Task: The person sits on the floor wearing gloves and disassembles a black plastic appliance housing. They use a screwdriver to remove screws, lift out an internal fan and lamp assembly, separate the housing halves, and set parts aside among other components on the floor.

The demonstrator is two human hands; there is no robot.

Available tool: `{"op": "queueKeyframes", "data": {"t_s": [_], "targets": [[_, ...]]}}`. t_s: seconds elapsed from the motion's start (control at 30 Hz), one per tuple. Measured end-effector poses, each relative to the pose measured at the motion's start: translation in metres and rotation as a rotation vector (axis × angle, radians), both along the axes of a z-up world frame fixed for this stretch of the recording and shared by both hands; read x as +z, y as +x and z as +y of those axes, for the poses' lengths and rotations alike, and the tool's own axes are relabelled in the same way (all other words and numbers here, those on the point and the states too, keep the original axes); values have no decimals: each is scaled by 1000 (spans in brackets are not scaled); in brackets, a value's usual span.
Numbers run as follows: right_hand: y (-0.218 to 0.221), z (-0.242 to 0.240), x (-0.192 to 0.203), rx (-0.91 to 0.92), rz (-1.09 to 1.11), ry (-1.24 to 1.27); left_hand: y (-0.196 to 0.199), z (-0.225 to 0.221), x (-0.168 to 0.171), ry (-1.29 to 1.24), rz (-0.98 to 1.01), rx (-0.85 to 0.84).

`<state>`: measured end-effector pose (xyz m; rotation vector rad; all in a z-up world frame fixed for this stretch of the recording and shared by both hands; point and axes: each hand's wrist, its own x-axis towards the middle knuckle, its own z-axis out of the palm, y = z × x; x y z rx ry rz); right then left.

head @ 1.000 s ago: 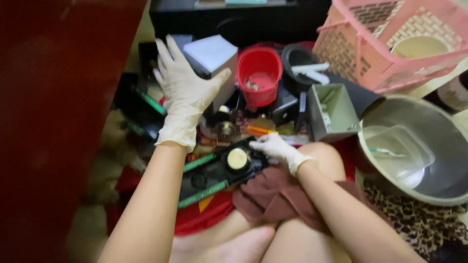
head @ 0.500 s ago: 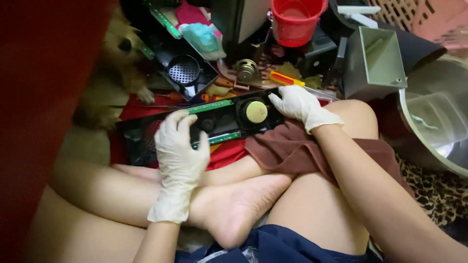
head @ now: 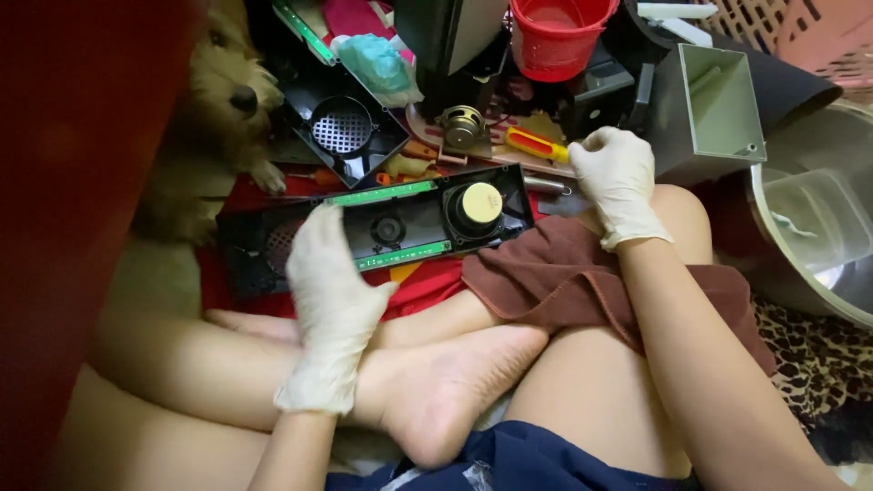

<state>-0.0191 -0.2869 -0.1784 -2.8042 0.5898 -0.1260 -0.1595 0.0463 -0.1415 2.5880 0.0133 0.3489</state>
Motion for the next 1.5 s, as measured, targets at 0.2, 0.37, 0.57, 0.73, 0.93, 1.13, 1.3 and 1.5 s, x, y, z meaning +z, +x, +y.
{"op": "queueKeyframes", "data": {"t_s": [0.2,0.37,0.57,0.73,0.93,1.13,1.3,1.5], "targets": [[5,28,1,366,29,-64,1,11,-30,-164,-154,274],[20,32,-10,382,128,-72,6,14,-38,-84,-149,324],[18,44,-5,316,96,-125,30,-3,-30,86,144,133],[18,40,-13,373,34,-203,60,-13,-28,223,603,192],[22,35,-21,384,-52,-408,73,-29,4,238,796,186],[-10,39,13,351,-356,-376,81,-44,2,208,755,124],[-48,52,89,422,-905,60,79,-45,3,165,741,139],[-80,51,121,134,-705,1134,74,-44,9,110,722,158]]}}
